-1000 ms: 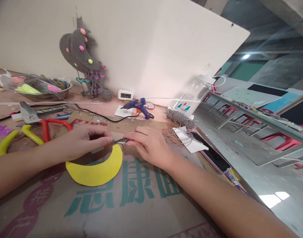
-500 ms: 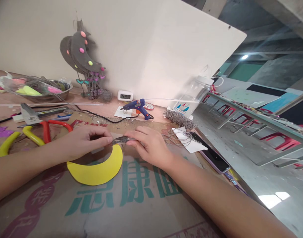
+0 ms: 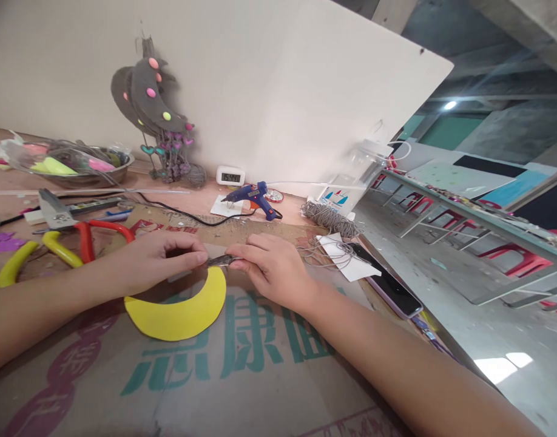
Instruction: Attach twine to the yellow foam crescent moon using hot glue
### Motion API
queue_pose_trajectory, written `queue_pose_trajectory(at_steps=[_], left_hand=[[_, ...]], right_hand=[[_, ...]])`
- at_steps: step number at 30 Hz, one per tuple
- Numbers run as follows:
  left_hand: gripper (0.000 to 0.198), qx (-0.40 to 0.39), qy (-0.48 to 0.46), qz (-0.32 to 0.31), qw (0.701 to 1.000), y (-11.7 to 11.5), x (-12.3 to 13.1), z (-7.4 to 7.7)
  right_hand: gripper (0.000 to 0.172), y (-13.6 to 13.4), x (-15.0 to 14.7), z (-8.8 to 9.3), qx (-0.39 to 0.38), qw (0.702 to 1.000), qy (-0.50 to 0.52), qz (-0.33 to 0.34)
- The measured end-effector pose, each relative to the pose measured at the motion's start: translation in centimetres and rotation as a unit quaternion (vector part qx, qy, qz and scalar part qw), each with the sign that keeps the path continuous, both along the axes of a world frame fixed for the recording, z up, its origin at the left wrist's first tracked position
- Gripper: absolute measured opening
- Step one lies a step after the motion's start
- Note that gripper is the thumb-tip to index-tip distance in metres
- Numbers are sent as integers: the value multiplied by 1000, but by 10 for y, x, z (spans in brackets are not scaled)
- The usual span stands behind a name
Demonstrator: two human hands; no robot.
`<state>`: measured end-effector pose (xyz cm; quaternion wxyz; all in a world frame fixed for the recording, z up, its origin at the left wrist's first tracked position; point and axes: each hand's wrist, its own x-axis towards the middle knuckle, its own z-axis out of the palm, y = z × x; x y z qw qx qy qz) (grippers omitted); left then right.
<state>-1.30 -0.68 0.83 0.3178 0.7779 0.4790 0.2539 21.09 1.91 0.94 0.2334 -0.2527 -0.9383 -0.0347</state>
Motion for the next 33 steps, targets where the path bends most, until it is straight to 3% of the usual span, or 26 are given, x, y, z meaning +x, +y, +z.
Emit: queue_pose_trajectory(at_steps=[12,20,33], left_hand=[[31,-8,2,10,1000,-1,1,-1],[32,-15,-2,15,1000,1,1,-1],[30,3,-3,14,1000,0,1,0]], right_hand=[[26,0,0,0,-3,1000,1,0],[25,2,2,-3,-45,996,67,-29],[24,7,6,-3,-47,998,45,-7]])
